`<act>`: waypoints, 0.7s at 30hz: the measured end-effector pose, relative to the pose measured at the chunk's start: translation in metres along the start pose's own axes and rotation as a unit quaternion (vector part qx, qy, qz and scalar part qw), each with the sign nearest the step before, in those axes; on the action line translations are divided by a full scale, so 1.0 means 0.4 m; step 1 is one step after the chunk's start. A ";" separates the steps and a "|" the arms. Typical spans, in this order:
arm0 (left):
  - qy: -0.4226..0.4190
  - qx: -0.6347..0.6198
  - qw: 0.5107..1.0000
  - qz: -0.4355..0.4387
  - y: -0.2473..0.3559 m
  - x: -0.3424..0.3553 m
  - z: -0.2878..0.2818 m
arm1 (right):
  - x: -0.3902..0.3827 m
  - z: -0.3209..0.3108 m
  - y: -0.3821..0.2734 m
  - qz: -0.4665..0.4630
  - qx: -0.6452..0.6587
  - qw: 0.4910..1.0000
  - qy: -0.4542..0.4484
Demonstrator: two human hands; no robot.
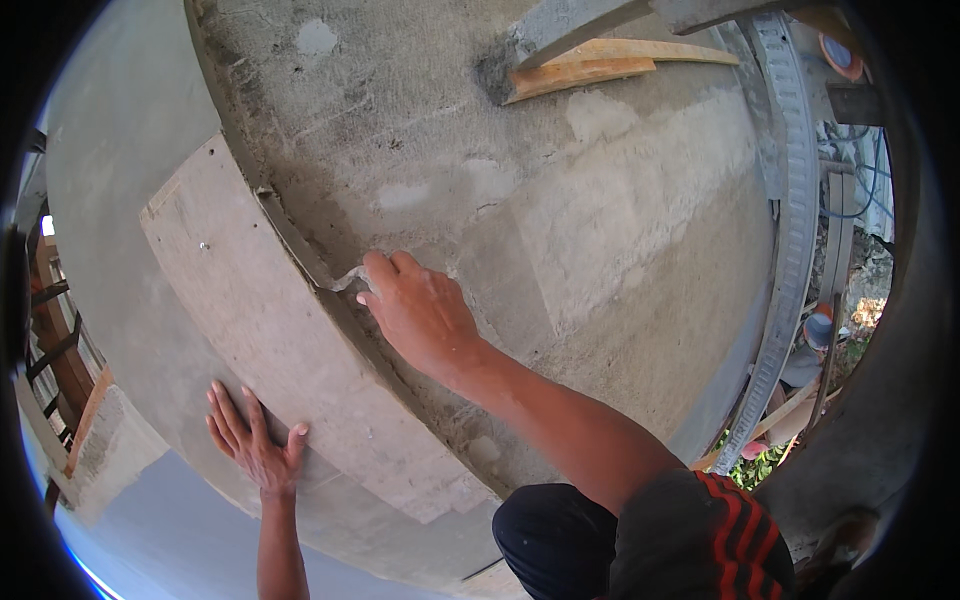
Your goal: The person uses pliers to remove small protrusions from a concrete wall, then applies and smooths plaster with a trowel. The person repeatedly scoops plaster from a bucket and spreads it over the wall surface, smoothing the edges and filling gaps.
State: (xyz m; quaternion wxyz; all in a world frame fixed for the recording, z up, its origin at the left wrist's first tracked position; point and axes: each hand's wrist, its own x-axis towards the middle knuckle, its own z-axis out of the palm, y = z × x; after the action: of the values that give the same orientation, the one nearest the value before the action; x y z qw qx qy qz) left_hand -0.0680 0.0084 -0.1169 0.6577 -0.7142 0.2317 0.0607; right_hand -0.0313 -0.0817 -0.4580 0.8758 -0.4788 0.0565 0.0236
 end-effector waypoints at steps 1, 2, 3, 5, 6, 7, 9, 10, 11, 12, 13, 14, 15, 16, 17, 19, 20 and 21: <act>-0.001 0.003 1.000 -0.002 0.001 0.001 -0.001 | 0.013 0.002 0.009 0.000 0.000 1.000 0.014; -0.004 0.005 1.000 -0.001 0.002 -0.003 -0.003 | 0.033 0.002 0.019 0.003 -0.001 1.000 0.027; -0.002 -0.003 1.000 -0.003 0.002 -0.004 -0.004 | 0.058 -0.002 0.023 0.007 -0.002 0.999 0.042; 0.006 -0.019 1.000 -0.008 0.006 0.004 -0.001 | 0.142 -0.010 0.017 0.008 0.012 0.999 0.037; 0.008 -0.015 1.000 -0.008 0.007 0.010 0.001 | 0.195 -0.018 0.013 0.006 0.018 0.999 0.036; 0.009 -0.012 1.000 -0.007 0.005 0.009 0.001 | 0.240 -0.018 0.011 -0.007 0.013 0.999 0.041; 0.008 -0.008 1.000 -0.005 0.003 0.006 0.001 | 0.310 -0.015 -0.003 -0.034 0.003 0.998 0.049; 0.006 -0.008 1.000 -0.005 0.003 0.004 0.002 | 0.331 -0.019 -0.010 -0.025 0.004 0.999 0.032; 0.004 -0.007 1.000 -0.006 0.002 0.002 0.004 | 0.351 -0.028 -0.025 -0.018 0.004 1.000 0.014; 0.003 -0.006 1.000 -0.003 0.000 0.000 0.004 | 0.365 -0.033 -0.036 -0.011 0.005 1.000 -0.004; 0.003 -0.004 1.000 0.000 -0.002 -0.002 0.004 | 0.377 -0.030 -0.041 -0.017 0.005 1.000 -0.005; 0.003 -0.002 1.000 0.003 -0.002 -0.002 0.004 | 0.386 -0.029 -0.045 -0.023 0.005 1.000 -0.007; 0.002 -0.003 1.000 0.003 -0.002 -0.002 0.004 | 0.391 -0.028 -0.046 -0.029 0.005 1.000 -0.008; 0.001 -0.004 1.000 0.004 -0.001 -0.001 0.003 | 0.392 -0.028 -0.046 -0.031 0.002 0.999 -0.006; -0.001 -0.005 1.000 0.004 -0.001 -0.002 0.001 | 0.391 -0.027 -0.045 -0.033 -0.001 0.999 -0.005; -0.006 -0.003 1.000 0.001 0.001 0.001 -0.002 | 0.379 -0.025 -0.039 -0.042 0.002 0.999 -0.002; -0.009 -0.001 1.000 -0.001 0.002 0.001 -0.003 | 0.361 -0.019 -0.033 -0.050 0.008 0.999 -0.001; -0.006 -0.005 1.000 -0.002 0.003 0.000 -0.004 | 0.341 -0.014 -0.026 -0.058 0.014 0.998 0.001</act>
State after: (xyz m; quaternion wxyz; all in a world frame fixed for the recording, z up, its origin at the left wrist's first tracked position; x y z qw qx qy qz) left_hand -0.0688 0.0069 -0.1176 0.6556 -0.7176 0.2258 0.0649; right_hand 0.1045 -0.0939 -0.4687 0.8821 -0.4692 0.0293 -0.0286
